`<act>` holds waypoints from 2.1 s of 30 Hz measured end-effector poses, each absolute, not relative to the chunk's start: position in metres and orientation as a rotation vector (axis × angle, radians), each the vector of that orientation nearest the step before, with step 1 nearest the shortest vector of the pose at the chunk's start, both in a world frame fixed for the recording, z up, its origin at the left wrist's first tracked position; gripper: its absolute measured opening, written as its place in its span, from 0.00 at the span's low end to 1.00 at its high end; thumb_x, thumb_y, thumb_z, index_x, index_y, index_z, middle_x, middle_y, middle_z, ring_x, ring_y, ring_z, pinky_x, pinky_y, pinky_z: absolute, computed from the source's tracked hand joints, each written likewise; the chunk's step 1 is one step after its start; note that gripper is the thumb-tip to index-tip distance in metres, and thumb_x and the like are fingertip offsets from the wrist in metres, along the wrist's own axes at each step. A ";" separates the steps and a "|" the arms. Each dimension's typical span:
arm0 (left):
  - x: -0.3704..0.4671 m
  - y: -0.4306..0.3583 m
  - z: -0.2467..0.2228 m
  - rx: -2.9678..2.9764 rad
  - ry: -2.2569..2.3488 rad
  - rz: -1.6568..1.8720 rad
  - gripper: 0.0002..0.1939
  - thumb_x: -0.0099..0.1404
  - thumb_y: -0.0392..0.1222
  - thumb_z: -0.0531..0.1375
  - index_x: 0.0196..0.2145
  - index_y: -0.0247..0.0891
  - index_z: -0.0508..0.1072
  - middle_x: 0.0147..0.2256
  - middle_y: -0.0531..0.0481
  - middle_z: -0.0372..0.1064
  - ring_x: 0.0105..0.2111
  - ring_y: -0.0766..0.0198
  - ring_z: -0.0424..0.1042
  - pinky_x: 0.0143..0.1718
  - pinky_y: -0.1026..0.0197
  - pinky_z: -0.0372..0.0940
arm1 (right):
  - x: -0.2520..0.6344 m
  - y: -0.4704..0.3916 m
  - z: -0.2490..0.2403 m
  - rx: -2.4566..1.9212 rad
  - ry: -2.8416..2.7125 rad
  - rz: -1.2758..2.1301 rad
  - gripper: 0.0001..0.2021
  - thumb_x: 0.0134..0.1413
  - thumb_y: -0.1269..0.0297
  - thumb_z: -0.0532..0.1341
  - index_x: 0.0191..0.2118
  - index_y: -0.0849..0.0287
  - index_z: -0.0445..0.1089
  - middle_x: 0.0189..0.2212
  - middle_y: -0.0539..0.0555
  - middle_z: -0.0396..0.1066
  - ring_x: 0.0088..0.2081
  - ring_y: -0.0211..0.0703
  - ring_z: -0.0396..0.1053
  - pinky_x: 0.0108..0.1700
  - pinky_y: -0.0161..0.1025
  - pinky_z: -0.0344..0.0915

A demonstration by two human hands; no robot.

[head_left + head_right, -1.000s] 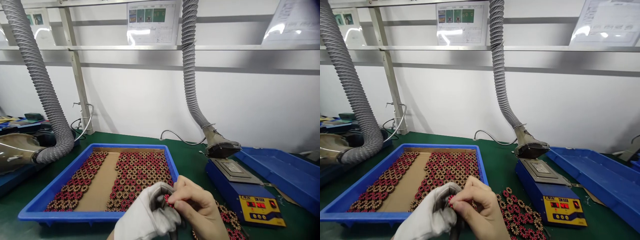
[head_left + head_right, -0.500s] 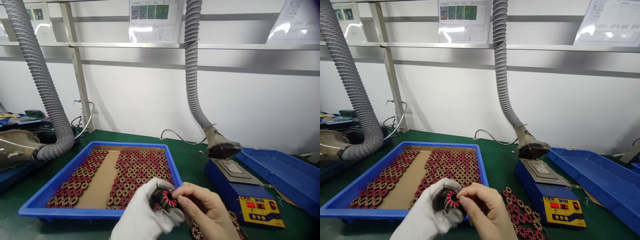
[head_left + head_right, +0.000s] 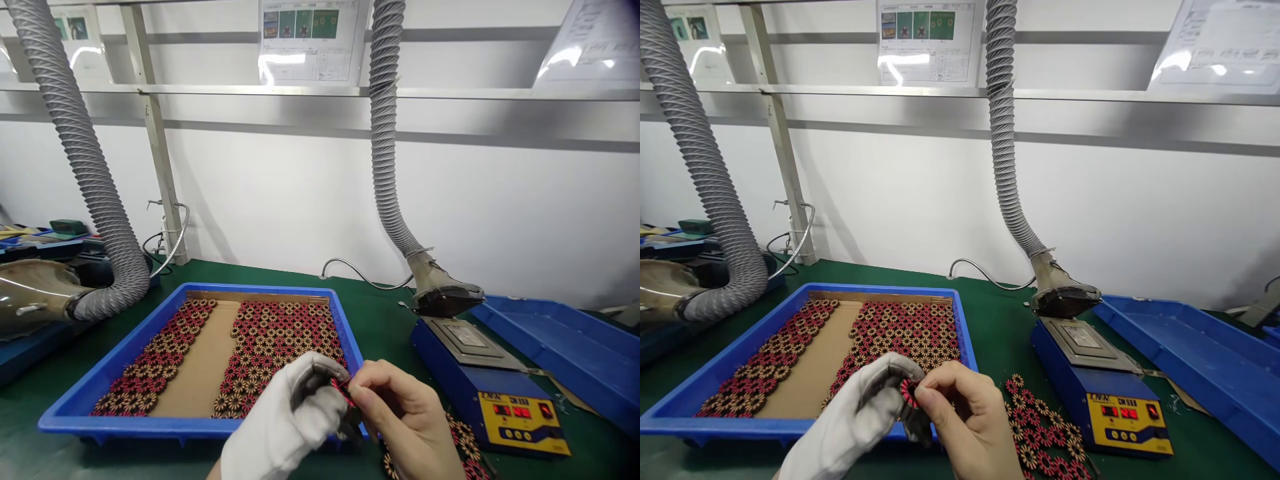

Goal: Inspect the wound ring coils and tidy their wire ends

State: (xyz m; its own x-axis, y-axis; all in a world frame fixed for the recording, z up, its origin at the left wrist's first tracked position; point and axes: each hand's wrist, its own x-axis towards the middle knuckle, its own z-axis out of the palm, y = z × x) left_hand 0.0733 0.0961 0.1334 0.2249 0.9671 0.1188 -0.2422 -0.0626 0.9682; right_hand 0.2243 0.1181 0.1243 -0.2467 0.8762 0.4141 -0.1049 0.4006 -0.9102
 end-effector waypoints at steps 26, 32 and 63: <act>0.070 0.101 0.116 1.168 0.712 1.266 0.14 0.67 0.51 0.61 0.38 0.35 0.72 0.27 0.54 0.66 0.25 0.70 0.69 0.30 0.65 0.67 | 0.216 0.126 0.110 -0.471 -1.368 1.165 0.11 0.59 0.59 0.66 0.27 0.56 0.73 0.22 0.47 0.64 0.25 0.34 0.59 0.26 0.29 0.57; 0.070 0.097 0.119 1.150 0.695 1.281 0.12 0.67 0.48 0.62 0.36 0.35 0.73 0.27 0.55 0.66 0.28 0.72 0.69 0.30 0.71 0.64 | 0.216 0.121 0.111 -0.476 -1.433 1.154 0.11 0.61 0.61 0.64 0.28 0.56 0.71 0.22 0.47 0.63 0.25 0.34 0.60 0.27 0.29 0.58; 0.073 0.090 0.146 1.159 0.864 1.239 0.28 0.49 0.60 0.71 0.39 0.35 0.76 0.33 0.44 0.73 0.34 0.58 0.71 0.37 0.61 0.68 | 0.226 0.114 0.120 -0.648 -1.565 0.831 0.08 0.57 0.56 0.66 0.31 0.52 0.78 0.22 0.50 0.70 0.24 0.38 0.64 0.26 0.34 0.58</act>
State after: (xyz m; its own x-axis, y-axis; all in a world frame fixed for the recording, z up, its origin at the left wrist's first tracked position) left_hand 0.0732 0.0902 0.1462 0.1649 0.9815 0.0968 -0.2484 -0.0537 0.9672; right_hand 0.2261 0.1141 0.1203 -0.1563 0.7920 0.5901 -0.0450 0.5911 -0.8053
